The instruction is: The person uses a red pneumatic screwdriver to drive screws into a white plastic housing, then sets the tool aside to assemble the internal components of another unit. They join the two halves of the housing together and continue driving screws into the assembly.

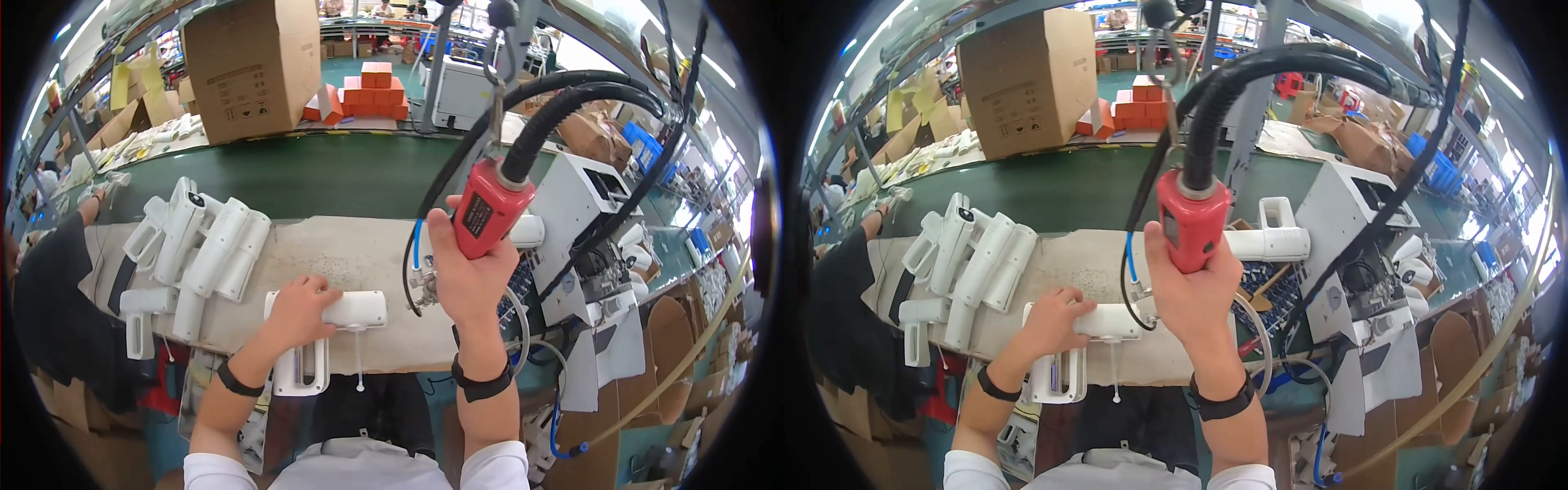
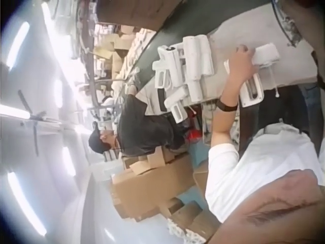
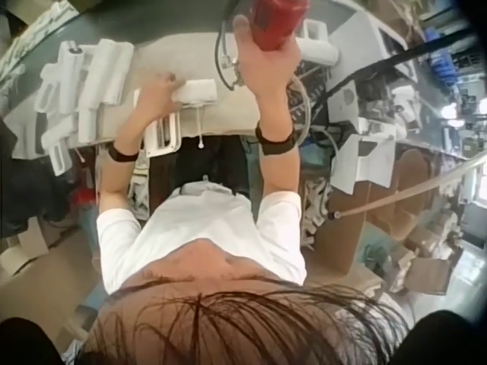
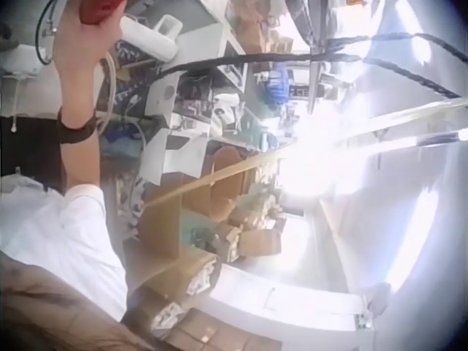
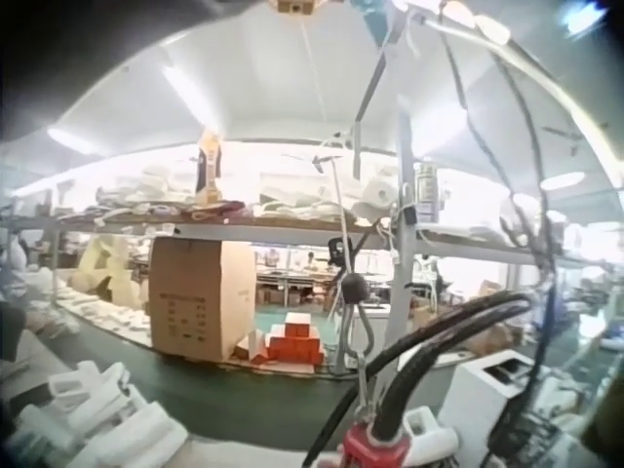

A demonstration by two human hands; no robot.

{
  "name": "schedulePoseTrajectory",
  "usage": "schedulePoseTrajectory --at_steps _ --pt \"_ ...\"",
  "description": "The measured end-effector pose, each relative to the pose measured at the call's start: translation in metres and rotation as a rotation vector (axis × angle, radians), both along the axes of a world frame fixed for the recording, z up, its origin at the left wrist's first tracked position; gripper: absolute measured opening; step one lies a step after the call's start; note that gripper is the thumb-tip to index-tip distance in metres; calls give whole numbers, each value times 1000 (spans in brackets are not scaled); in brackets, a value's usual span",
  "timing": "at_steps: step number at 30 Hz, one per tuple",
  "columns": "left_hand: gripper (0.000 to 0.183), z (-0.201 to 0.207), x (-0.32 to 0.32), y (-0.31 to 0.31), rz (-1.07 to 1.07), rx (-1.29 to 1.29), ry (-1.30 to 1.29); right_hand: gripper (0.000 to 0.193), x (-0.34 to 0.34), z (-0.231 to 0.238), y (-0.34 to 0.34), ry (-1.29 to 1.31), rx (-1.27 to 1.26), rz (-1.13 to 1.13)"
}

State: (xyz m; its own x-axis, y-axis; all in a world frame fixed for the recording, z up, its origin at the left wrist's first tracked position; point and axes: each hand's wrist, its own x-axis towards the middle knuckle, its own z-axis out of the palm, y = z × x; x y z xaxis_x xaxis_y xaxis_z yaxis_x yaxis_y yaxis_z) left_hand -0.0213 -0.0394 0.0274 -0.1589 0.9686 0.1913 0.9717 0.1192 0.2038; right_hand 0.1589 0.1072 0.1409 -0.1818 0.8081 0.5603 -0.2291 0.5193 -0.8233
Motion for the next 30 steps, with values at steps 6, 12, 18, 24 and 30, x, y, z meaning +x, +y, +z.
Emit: schedulePoseTrajectory --at_steps 6,12,18,24,30 --pt "56 -18 -9 6 5 -4 -98 19 8 1 -4 43 -7 42" --pt "57 -9 -8 3 49 -9 -216 20 10 -2 -2 36 34 49" --pt "55 -21 -7 3 -13 -50 -212 21 9 -4 -4 -14 44 64" --pt "55 -4 -2 2 60 -60 -267 22 10 -5 -6 -17 66 52" --pt "55 -17 -6 9 -27 -64 -211 23 10 -5 -7 -5 84 43"
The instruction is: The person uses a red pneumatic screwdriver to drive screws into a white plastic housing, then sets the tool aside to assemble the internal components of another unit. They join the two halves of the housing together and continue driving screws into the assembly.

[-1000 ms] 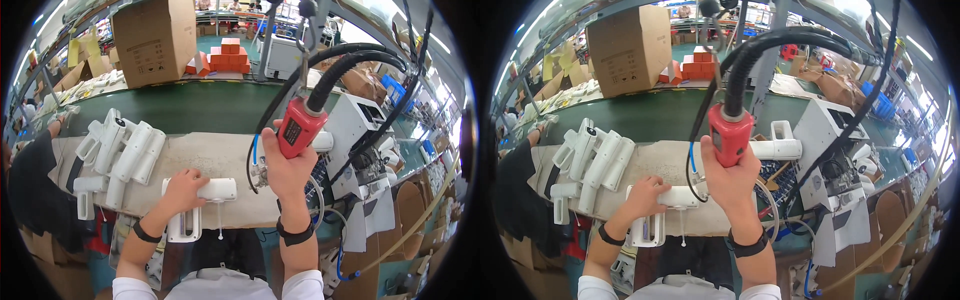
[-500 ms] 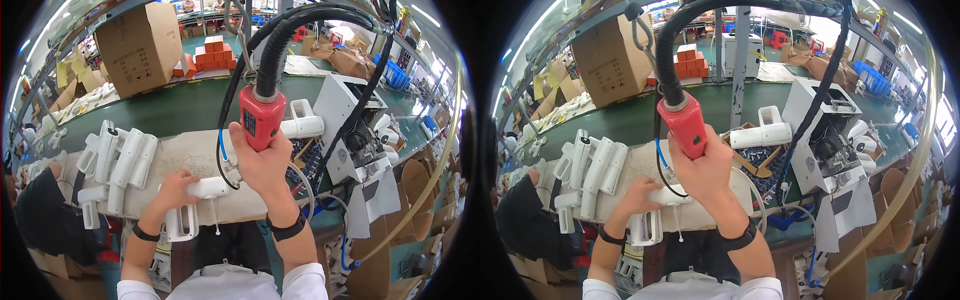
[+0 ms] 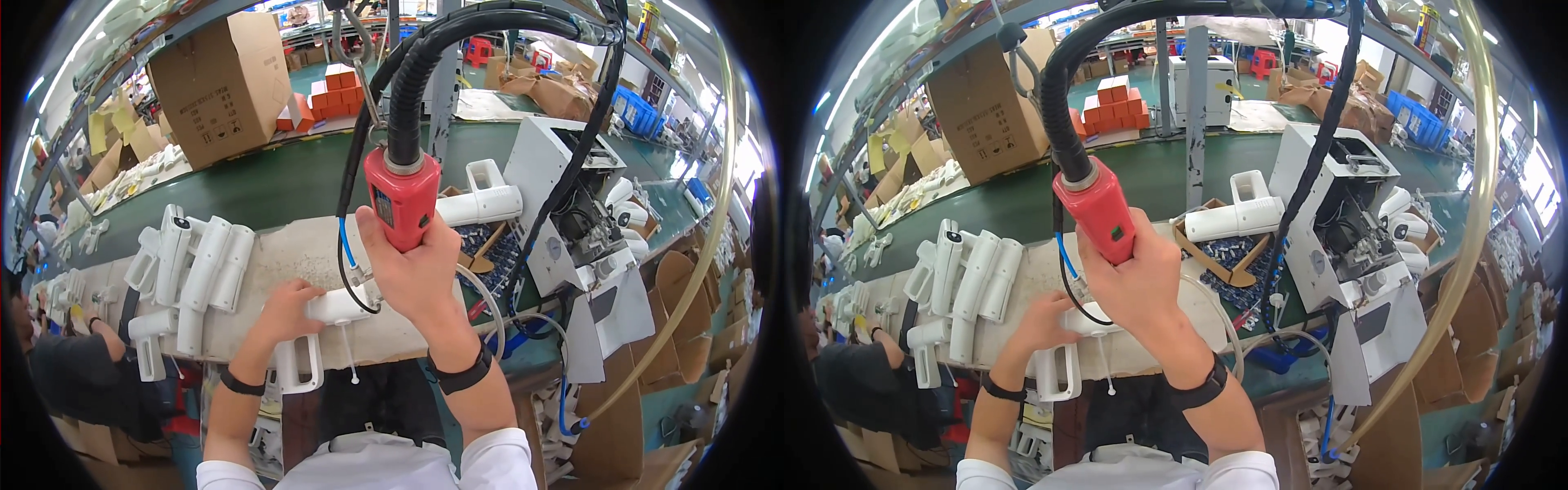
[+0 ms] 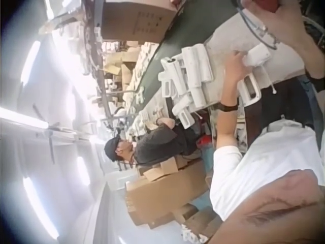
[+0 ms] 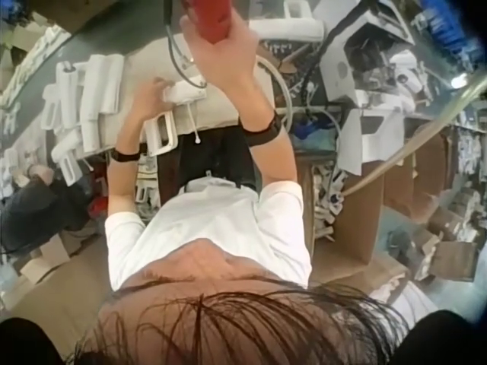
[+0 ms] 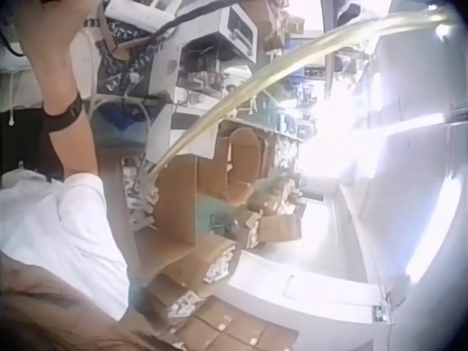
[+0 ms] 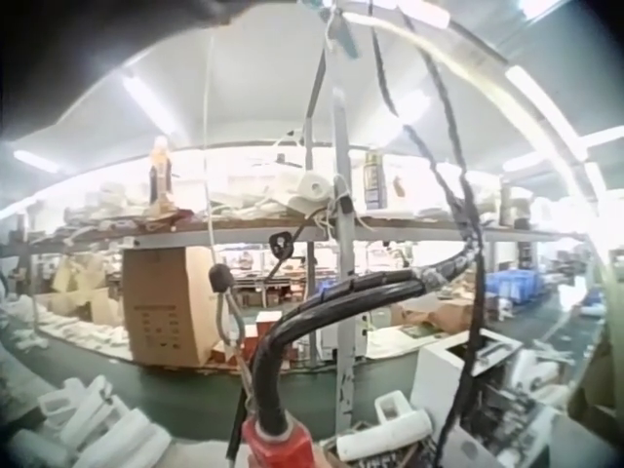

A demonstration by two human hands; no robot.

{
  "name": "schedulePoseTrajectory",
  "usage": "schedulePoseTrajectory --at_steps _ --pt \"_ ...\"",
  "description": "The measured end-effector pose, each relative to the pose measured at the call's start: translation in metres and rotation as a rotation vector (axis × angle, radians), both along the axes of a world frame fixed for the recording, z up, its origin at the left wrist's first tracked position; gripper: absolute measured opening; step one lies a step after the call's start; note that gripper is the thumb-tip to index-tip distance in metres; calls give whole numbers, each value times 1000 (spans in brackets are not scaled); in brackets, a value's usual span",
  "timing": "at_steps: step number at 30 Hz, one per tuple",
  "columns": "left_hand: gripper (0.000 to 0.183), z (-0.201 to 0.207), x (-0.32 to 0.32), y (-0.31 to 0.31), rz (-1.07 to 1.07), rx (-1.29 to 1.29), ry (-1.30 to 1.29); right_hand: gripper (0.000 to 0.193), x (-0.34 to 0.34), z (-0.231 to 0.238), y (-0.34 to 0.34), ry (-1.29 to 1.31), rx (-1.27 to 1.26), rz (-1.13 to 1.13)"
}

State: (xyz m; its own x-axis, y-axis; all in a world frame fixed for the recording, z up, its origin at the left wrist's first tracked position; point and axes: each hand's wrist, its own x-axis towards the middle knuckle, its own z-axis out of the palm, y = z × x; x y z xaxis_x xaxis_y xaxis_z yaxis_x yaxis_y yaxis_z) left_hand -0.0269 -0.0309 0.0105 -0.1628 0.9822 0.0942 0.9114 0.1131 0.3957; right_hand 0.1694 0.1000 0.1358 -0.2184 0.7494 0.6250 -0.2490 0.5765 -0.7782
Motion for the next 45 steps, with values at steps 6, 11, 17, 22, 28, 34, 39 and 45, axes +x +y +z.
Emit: schedulePoseTrajectory --at_steps 6,11,17,22,28,34,39,45 --pt "55 15 12 0 72 -49 -51 23 4 -1 1 13 19 4" --pt "54 9 4 1 -6 11 44 23 4 -3 4 39 6 50" --pt "53 3 1 0 4 46 28 21 7 1 -2 -2 -37 92" --pt "54 1 -1 3 -16 22 34 22 8 -1 0 -6 -17 73" --pt "56 -13 -9 6 -63 19 5 21 9 0 -2 -3 -32 79" --pt "60 -13 27 43 -98 7 22 22 4 4 0 -35 -32 78" --pt "65 -20 29 56 -3 -214 44 29 -2 2 4 -41 -50 132" --pt "59 6 39 66 81 -318 74 69 -8 -5 16 187 -101 410"
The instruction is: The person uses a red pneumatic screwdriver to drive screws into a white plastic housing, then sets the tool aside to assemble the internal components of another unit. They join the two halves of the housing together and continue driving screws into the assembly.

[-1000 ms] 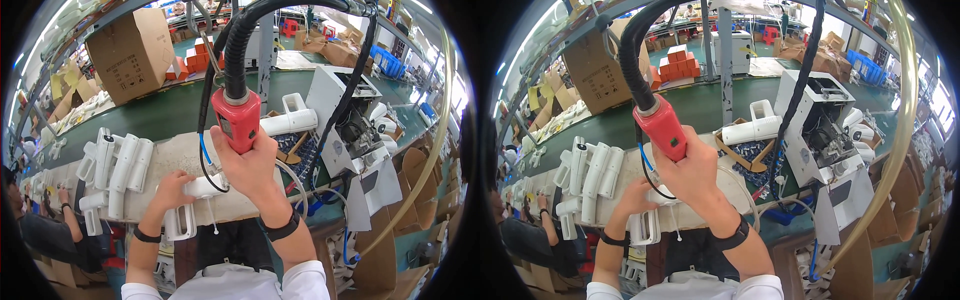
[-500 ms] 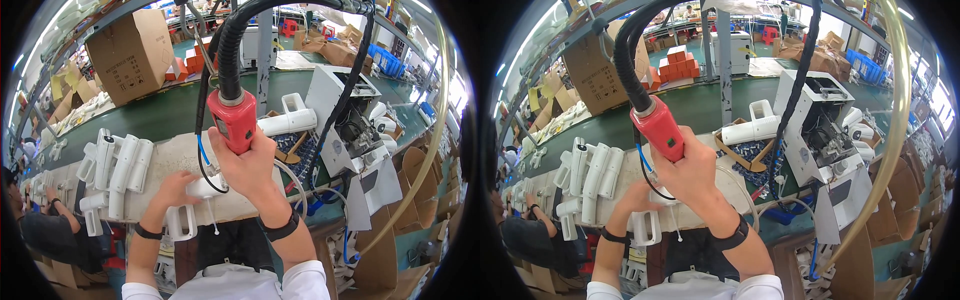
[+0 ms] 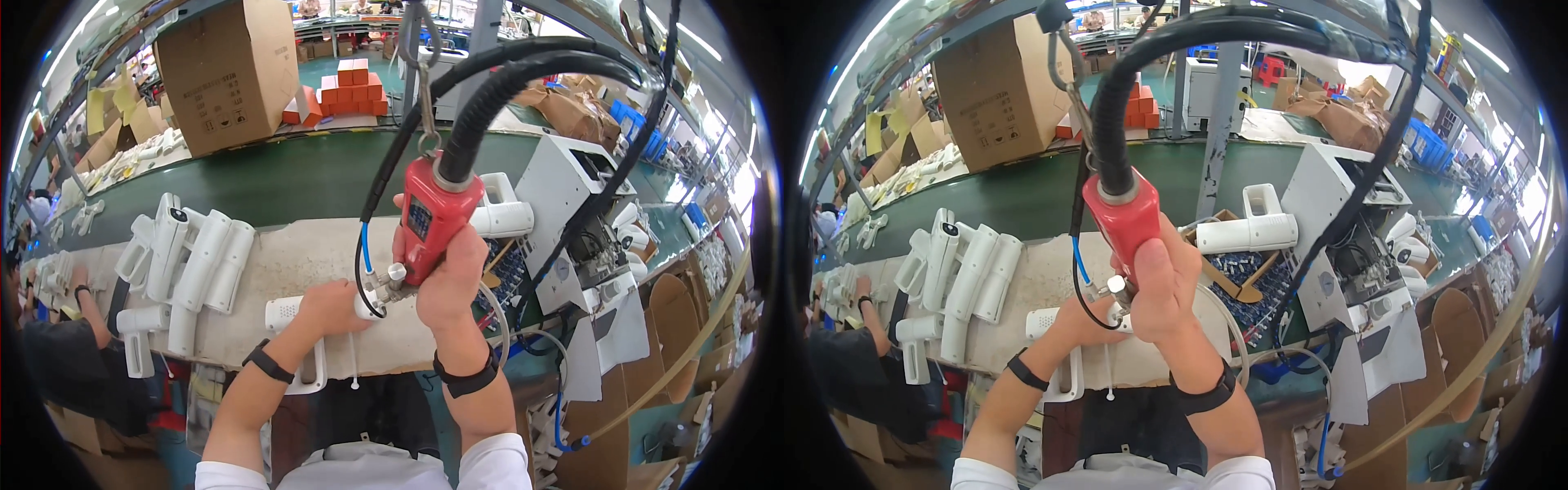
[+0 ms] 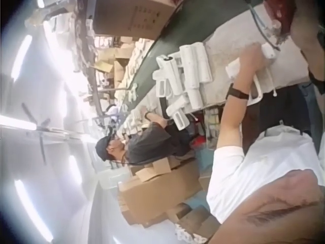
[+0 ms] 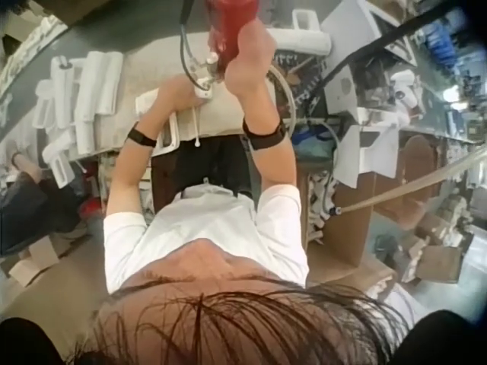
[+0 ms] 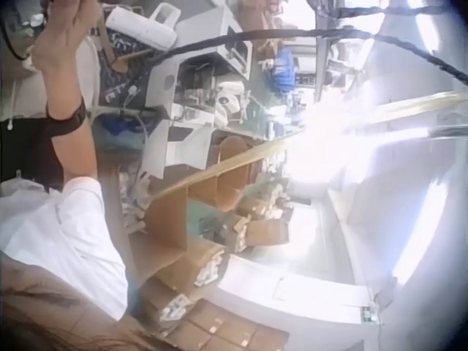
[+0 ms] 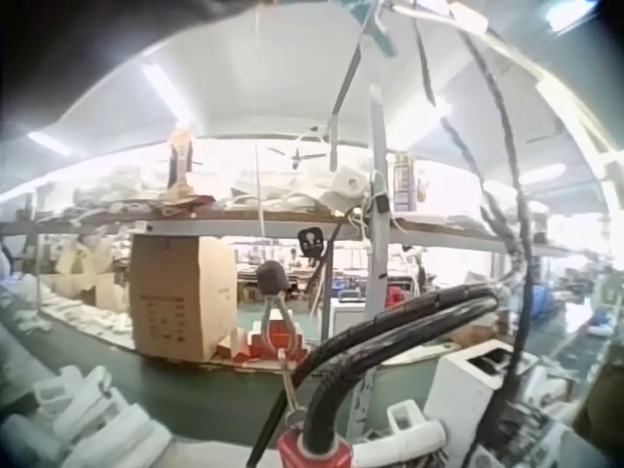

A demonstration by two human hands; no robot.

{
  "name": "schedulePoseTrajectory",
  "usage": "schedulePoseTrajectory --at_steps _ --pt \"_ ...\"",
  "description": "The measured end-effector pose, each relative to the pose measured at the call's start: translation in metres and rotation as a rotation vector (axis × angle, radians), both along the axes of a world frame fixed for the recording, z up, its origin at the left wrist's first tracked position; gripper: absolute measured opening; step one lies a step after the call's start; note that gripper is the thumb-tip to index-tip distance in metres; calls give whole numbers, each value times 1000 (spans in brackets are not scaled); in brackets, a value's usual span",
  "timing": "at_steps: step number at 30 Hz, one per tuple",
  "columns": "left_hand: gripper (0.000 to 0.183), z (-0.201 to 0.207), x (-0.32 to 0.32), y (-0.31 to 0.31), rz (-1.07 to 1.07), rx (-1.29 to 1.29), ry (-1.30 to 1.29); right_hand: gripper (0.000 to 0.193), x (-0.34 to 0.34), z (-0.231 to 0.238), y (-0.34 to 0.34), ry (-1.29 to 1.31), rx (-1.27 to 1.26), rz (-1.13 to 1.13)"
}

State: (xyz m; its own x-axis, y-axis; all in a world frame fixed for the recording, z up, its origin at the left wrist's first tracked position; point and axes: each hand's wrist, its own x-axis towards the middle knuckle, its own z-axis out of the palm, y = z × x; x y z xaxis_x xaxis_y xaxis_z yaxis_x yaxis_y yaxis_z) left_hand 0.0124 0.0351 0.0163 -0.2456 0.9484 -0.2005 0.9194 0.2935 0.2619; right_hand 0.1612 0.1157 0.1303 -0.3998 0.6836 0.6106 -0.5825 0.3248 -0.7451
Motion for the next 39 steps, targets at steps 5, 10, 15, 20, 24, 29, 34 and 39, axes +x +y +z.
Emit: schedulePoseTrajectory --at_steps 5,10,15,20,24,29,34,39 --pt "57 9 -1 -1 -2 -50 5 59 -9 1 1 20 -117 63" --pt "55 6 -9 -6 -19 -30 -31 44 -26 0 -5 42 -150 180" --pt "61 20 -9 -15 5 55 -126 23 -58 -10 -10 -113 -82 -117" --pt "67 22 -13 -14 -25 -24 -121 26 -72 -19 -4 -99 -46 -129" --pt "70 34 -12 -14 0 -50 -164 26 -73 -19 -2 -116 -73 -152" --pt "70 22 -15 -15 24 51 -188 25 -75 -22 0 -118 -87 -152" --pt "67 21 -15 -14 26 59 -220 25 -74 -25 0 -117 -82 -154" --pt "64 23 -14 -15 31 62 -225 25 -74 -27 0 -130 -80 -161"
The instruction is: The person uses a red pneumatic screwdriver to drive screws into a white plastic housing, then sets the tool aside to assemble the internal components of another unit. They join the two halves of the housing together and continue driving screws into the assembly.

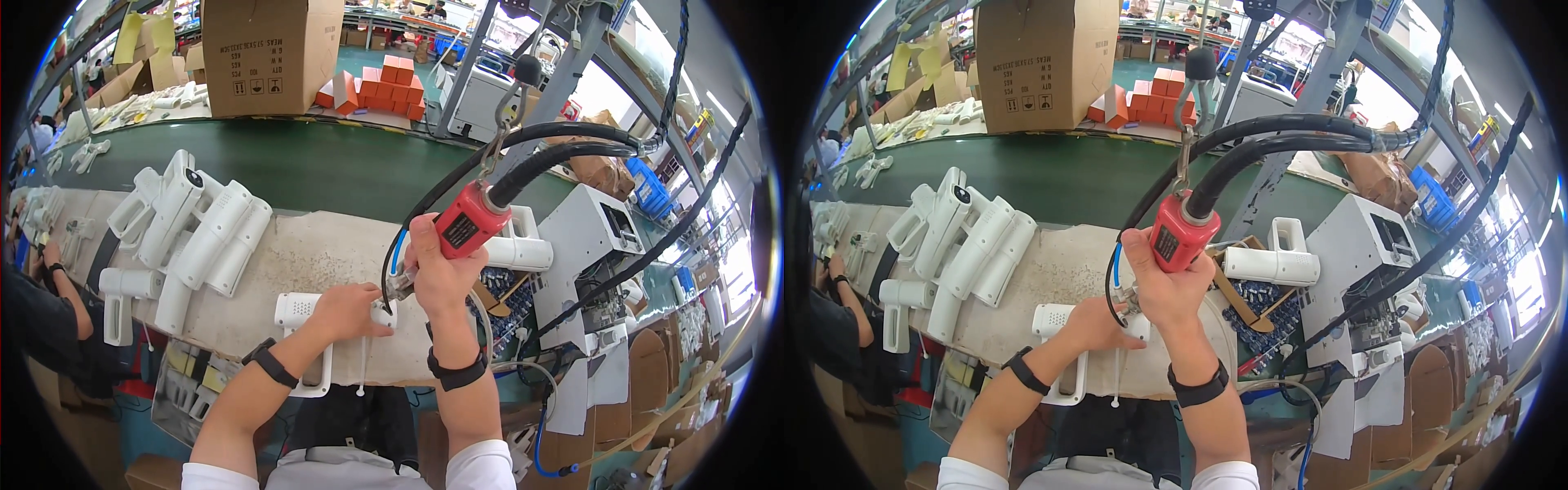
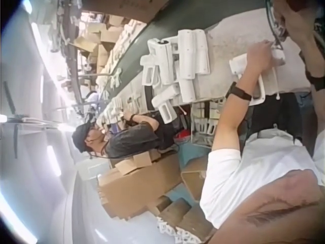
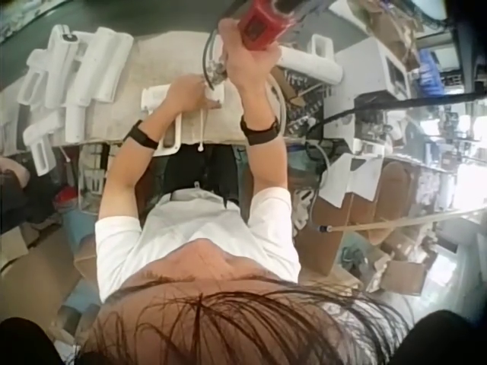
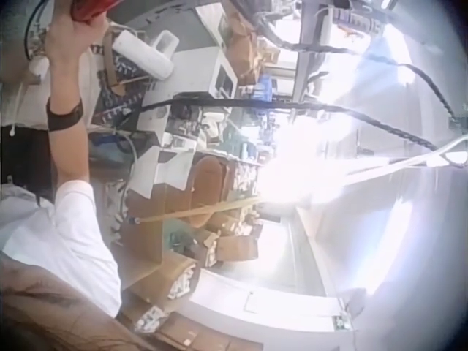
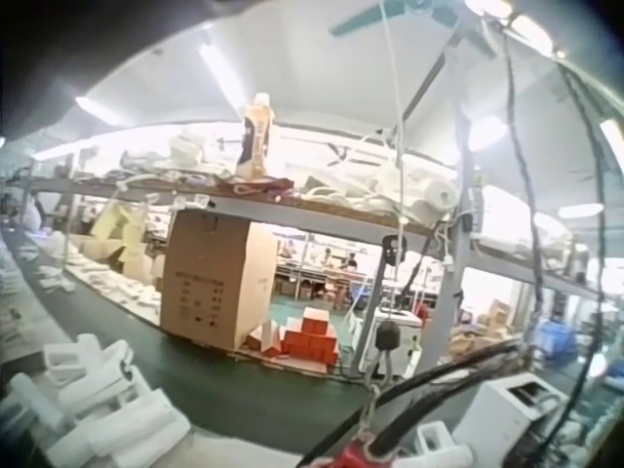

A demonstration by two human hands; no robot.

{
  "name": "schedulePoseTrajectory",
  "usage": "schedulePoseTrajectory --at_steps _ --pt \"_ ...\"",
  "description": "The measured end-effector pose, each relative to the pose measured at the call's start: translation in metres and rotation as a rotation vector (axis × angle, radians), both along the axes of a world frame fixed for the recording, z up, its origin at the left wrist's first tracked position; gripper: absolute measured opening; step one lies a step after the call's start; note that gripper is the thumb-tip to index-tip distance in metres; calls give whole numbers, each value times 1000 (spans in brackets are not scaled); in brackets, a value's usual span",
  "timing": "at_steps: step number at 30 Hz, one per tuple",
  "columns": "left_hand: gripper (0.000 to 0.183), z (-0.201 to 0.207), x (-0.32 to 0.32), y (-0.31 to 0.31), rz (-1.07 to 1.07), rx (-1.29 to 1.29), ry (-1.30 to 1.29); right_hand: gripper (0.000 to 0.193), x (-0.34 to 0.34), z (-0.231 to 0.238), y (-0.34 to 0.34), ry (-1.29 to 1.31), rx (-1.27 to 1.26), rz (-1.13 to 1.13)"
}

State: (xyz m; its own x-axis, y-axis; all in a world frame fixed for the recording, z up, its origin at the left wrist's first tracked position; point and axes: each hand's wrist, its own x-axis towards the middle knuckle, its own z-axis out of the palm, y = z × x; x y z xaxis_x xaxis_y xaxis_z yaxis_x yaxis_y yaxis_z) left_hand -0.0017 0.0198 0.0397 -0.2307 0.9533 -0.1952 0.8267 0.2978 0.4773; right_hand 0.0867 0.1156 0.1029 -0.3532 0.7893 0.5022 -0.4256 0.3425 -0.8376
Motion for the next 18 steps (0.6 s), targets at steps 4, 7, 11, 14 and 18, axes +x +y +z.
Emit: schedulePoseTrajectory --at_steps 4,7,11,14,18 --pt "62 -4 3 0 -26 -49 63 24 -7 -22 5 -87 -8 -34" --pt "62 -21 2 -1 -28 -13 69 24 -6 -25 5 -108 51 -3" --pt "62 -25 4 4 -44 -17 122 22 -1 -20 1 -75 77 4" --pt "61 -29 -1 11 -33 -33 162 17 17 7 -9 13 59 -80" --pt "58 -27 -4 16 -2 -53 131 21 35 31 -21 21 105 -117"
